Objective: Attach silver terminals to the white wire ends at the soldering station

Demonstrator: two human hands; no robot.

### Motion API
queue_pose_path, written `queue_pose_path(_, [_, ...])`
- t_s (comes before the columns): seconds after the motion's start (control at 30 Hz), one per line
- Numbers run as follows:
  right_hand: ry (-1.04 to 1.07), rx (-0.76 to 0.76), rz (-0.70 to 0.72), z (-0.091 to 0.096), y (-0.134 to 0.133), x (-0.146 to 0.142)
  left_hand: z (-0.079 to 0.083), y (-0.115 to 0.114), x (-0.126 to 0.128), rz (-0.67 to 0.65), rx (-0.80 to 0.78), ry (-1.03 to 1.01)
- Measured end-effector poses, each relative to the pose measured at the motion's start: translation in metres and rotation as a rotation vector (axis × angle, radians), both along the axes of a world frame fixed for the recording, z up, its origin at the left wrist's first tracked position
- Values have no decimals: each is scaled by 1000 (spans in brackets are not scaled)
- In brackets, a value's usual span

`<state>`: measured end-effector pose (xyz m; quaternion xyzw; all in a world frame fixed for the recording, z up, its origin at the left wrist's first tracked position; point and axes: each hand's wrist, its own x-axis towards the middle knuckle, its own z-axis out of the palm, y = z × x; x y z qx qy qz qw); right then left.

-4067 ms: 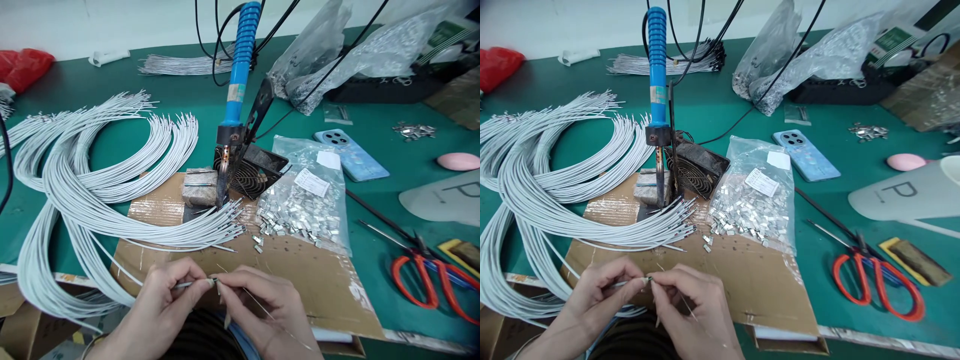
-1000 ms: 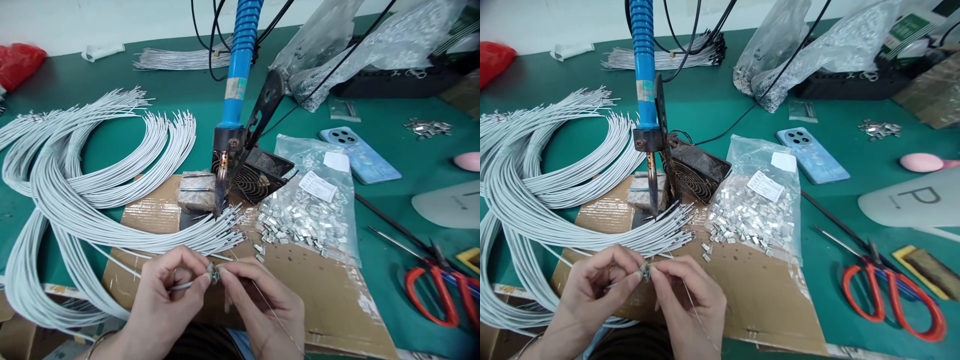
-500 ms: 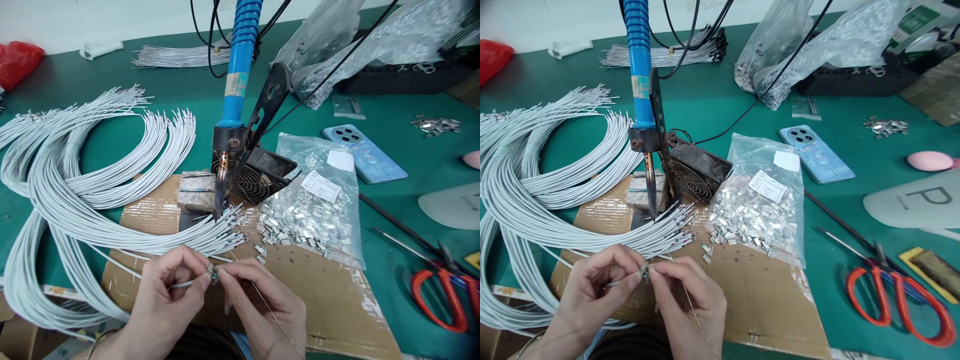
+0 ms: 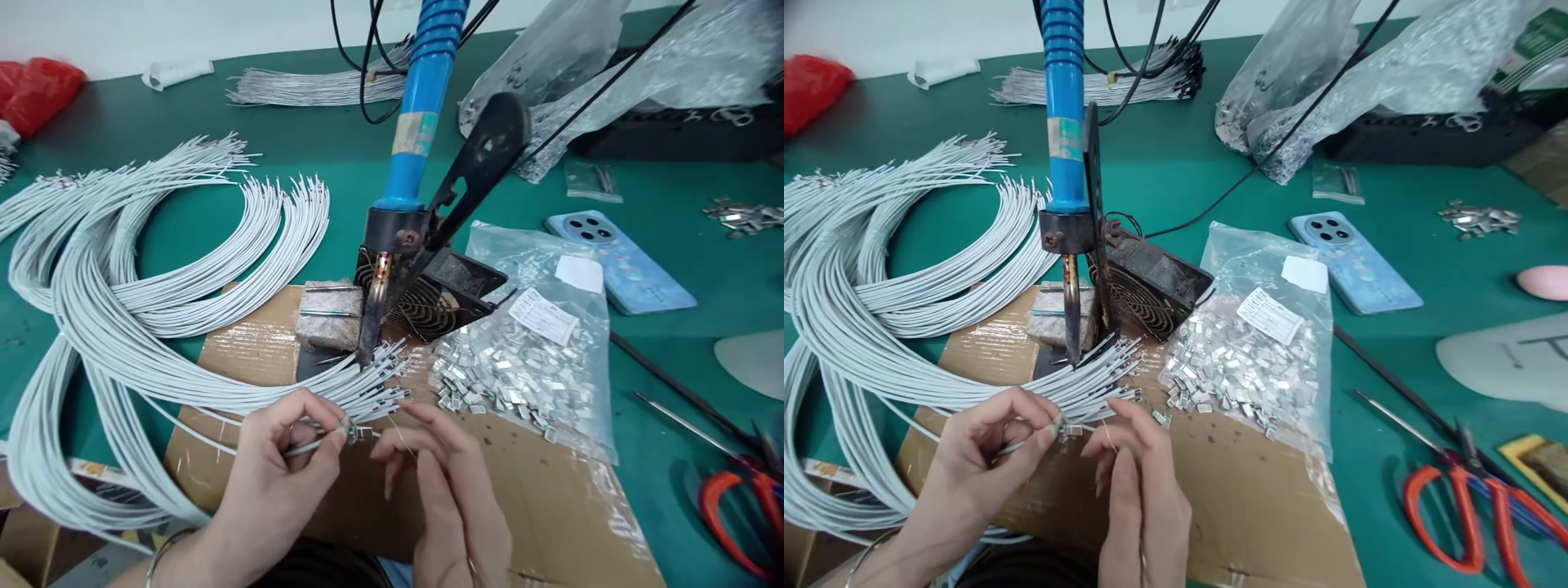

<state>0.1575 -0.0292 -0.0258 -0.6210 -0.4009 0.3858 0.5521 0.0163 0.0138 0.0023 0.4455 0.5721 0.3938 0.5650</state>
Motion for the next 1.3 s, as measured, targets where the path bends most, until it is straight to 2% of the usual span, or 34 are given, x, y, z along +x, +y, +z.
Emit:
queue_pose_path(0.17, [-208, 65, 81, -4, 9, 16, -2, 6, 2, 18, 1, 12])
queue_pose_path(0.27, [-208, 120, 152, 2, 15, 18, -5, 12, 4, 34, 4, 14])
queue_pose_path(0.53, [-13, 70, 4, 7, 19, -1, -1, 24, 10, 31, 8, 28])
queue_pose_path(0.77, [86, 19, -53, 10, 23, -1, 9, 38, 19, 25, 31, 47])
queue_pose_path(1.03, [-44, 44, -15, 8, 30, 11, 6, 43, 21, 55, 9, -13])
queue_pose_path(1.3, [-62, 57, 9, 12, 35, 16, 8, 43, 21, 88, -3, -6])
